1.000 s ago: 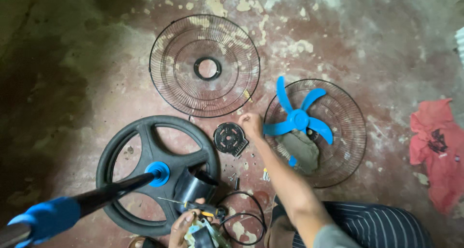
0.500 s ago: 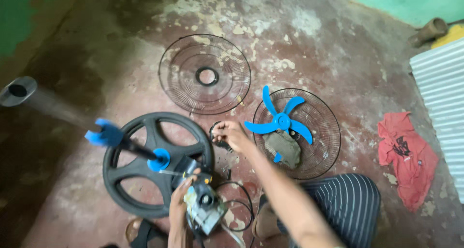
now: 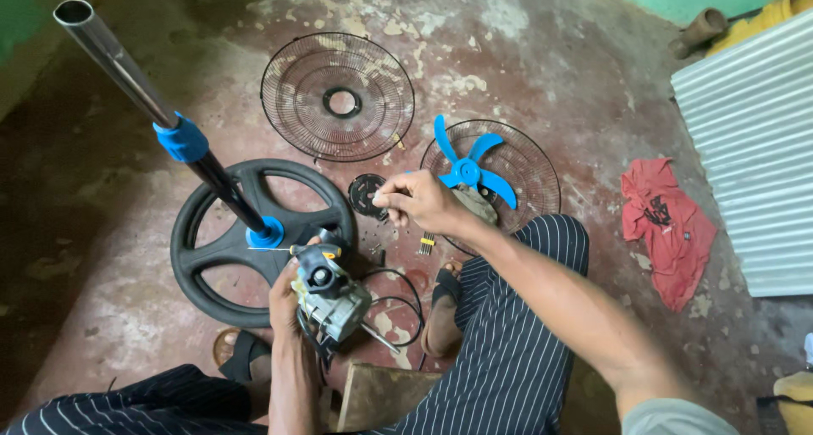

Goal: The person disassembles a standing fan motor, removes the outer casing, and uses a screwdriver to adjust internal components. They handle the motor housing, fan blades, and protective grills while seated on the floor.

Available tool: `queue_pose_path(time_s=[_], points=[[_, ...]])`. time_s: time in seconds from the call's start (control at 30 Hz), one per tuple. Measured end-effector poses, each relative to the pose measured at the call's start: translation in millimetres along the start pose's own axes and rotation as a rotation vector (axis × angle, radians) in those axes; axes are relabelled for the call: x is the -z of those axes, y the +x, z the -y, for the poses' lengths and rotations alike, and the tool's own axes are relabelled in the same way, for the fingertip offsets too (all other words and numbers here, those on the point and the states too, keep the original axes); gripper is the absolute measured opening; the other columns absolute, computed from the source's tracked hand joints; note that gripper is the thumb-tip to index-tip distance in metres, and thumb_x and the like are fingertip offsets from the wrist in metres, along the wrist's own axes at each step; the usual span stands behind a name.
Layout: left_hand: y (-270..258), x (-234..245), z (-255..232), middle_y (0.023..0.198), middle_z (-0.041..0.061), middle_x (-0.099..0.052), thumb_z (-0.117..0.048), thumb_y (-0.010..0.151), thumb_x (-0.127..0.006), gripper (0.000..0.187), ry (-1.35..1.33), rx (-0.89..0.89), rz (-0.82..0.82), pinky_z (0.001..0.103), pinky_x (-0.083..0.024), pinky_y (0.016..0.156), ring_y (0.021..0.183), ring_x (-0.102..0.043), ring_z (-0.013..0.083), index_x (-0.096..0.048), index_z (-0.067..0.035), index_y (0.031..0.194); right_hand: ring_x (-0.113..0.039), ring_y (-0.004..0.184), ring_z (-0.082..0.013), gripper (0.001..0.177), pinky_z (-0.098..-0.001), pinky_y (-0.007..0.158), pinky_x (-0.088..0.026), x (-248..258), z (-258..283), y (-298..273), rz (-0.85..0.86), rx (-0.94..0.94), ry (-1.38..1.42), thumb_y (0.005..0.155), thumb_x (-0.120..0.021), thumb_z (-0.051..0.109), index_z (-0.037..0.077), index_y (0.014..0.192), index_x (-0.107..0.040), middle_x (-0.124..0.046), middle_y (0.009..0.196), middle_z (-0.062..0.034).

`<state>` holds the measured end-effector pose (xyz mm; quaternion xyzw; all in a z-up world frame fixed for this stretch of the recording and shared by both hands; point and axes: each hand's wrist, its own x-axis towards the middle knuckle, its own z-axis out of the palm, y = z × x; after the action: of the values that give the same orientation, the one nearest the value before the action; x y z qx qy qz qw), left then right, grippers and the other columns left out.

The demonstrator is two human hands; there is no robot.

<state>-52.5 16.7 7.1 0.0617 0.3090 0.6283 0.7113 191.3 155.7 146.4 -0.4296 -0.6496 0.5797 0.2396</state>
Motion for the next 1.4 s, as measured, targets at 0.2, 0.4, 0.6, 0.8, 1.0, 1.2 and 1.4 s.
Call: queue_pose_path(time_s=[0.2,0.4,0.6,0.8,1.0,1.2,1.4], points=[[-11,2,-1,0.119,0.023,-0.07,-0.014,0.099,-0.048,0.048,-0.023,-0.047,0.058,0.041,-0.059,0.086,0.098,-0.072,0.0291,-0.055,0.01,0.14,-0.061,0.059,-0.0102,0.028,-0.0282,0.055,-0.049,-11,-37,-36,-0.155,0.03,-0.196,0.104,-0.059,0.024,0.002,0.088,-0.065,-0.063,0.065,-0.0032],[-19,2,-1,0.125,0.025,-0.067,0.007,0.094,-0.048,0.047,0.158,-0.184,0.034,0.042,-0.059,0.092,0.103,-0.071,0.0301,-0.054,0.013,0.14,-0.067,0.061,-0.0105,0.02,-0.0294,0.059,-0.053,-7,-50,-36,-0.184,0.162,-0.472,0.097,-0.059,0.018,0.004,0.097,-0.074,-0.071,0.072,-0.008],[-19,9,-3,0.138,0.024,-0.061,0.002,0.097,-0.053,0.039,0.181,-0.277,0.039,0.043,-0.059,0.092,0.105,-0.07,0.0294,-0.056,0.011,0.135,-0.068,0.06,-0.012,0.024,-0.0304,0.058,-0.054,-9,-32,-35,-0.134,0.112,-0.304,0.098,-0.065,0.021,0.001,0.091,-0.076,-0.074,0.072,-0.0077],[-10,12,-7,0.149,0.023,-0.056,-0.014,0.102,-0.054,0.031,-0.092,-0.175,0.071,0.048,-0.06,0.091,0.103,-0.071,0.0339,-0.06,0.006,0.125,-0.069,0.06,-0.0107,0.017,-0.0269,0.056,-0.057,-11,-35,-35,-0.155,0.109,-0.2,0.093,-0.068,0.014,0.0,0.097,-0.077,-0.076,0.076,-0.0047],[-19,-1,-9,0.149,0.022,-0.053,-0.015,0.1,-0.052,0.031,-0.017,-0.182,0.031,0.054,-0.062,0.087,0.102,-0.071,0.0326,-0.06,0.004,0.123,-0.069,0.064,-0.0097,0.021,-0.0268,0.06,-0.056,-2,-36,-35,-0.126,0.078,-0.027,0.1,-0.063,0.018,0.002,0.093,-0.074,-0.074,0.076,-0.0049],[-16,6,-3,0.151,0.025,-0.054,-0.017,0.102,-0.054,0.033,-0.037,-0.159,0.074,0.051,-0.06,0.088,0.105,-0.07,0.0344,-0.061,0.007,0.124,-0.069,0.066,-0.0101,0.02,-0.0252,0.062,-0.055,-6,-31,-38,-0.089,0.073,-0.09,0.093,-0.07,0.02,0.002,0.093,-0.077,-0.075,0.076,-0.0029],[-15,9,8,0.148,0.023,-0.055,-0.019,0.102,-0.052,0.035,-0.1,-0.061,0.132,0.052,-0.059,0.088,0.105,-0.07,0.0337,-0.061,0.006,0.125,-0.068,0.068,-0.0091,0.013,-0.0272,0.062,-0.053,-6,-23,-43,-0.123,0.277,-0.306,0.082,-0.082,0.013,0.001,0.085,-0.08,-0.076,0.076,-0.0035]])
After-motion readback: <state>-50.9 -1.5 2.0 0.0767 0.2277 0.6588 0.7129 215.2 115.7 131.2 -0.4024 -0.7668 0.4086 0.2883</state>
